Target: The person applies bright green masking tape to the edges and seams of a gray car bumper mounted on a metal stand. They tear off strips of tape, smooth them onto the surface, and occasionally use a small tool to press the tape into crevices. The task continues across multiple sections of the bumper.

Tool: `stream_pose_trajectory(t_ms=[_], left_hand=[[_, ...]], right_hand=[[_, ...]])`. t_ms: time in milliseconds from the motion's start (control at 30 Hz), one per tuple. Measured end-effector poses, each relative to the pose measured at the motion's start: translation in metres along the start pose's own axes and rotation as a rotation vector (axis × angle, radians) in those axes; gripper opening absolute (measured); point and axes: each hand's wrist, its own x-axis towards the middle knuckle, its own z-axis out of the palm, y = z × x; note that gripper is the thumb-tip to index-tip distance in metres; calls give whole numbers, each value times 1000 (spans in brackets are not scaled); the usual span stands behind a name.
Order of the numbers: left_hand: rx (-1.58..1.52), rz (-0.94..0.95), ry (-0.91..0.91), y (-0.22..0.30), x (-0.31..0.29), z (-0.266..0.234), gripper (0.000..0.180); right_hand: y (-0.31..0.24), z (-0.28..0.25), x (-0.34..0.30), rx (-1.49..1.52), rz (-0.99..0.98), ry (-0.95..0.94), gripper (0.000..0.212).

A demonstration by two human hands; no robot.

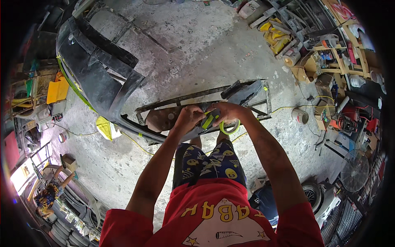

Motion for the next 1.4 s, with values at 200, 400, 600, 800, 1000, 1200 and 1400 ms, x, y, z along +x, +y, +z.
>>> stream_pose_trajectory(t_ms=[200,400,600,800,1000,1200,1400], left_hand=[[-29,29,-12,9,2,1,16],[1,-9,-95,10,5,-11,17],[-12,-50,-182,7,11,-14,19],[30,39,-265,9,11,-21,25],[158,130,-275,8,-2,-30,32],[81,153,63,13,-11,-1,22],[217,98,209,-3,1,2,9]], right_hand=[[-4,-15,6,-86,69,-80,77],[-17,-21,5,-47,92,-114,73],[-16,-21,12,-58,156,-156,74],[-13,-23,18,-52,111,-168,65],[-15,-23,13,19,161,-145,63],[-7,-19,8,34,191,-106,61],[8,-13,11,-103,45,-35,70]])
